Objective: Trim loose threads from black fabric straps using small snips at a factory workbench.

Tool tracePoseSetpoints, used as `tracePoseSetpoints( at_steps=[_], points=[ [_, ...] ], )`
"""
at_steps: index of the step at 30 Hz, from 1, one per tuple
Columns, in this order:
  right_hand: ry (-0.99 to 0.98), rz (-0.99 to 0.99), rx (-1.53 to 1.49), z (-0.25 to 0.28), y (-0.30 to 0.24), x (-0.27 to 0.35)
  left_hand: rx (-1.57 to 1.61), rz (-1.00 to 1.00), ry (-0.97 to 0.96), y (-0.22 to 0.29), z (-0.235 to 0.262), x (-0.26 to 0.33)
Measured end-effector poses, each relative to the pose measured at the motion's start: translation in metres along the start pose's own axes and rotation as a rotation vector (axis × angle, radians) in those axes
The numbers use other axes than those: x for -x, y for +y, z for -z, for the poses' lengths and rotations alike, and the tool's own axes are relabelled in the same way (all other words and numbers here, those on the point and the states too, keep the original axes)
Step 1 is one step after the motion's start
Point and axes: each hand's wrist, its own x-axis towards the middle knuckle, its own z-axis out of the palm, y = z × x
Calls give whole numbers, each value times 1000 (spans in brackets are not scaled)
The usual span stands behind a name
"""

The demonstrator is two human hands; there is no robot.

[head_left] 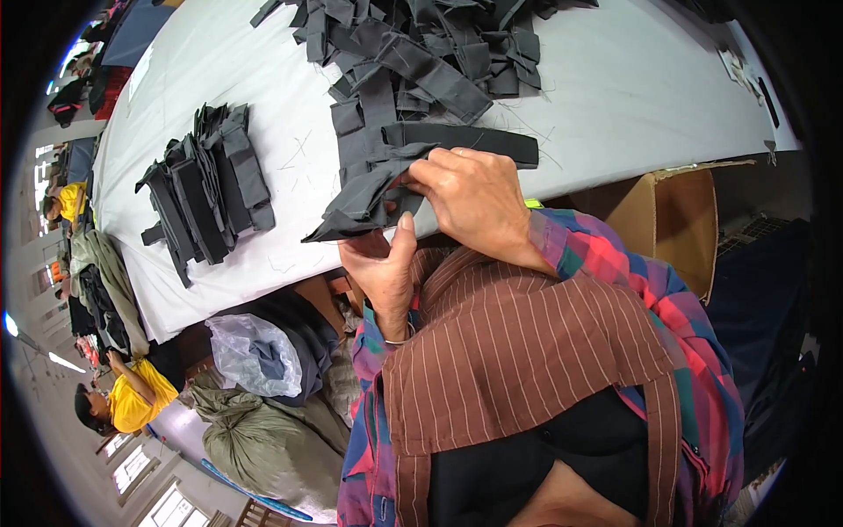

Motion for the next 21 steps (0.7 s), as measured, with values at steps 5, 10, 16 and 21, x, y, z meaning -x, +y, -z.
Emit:
tracePoseSetpoints(
  at_steps=[5,10,16,21],
  points=[
    [-7,-114,-115,4,2,1,-82,-27,-54,9,-7,-5],
    [-63,-182,-217,10,9,1,-5,59,-66,19,-3,-15],
    [-103,-240,-406,10,20,8,296,308,-114,17,6,-24],
    [-38,-285,-661,15,22,8,316,343,-105,12,7,-25]
  ],
)
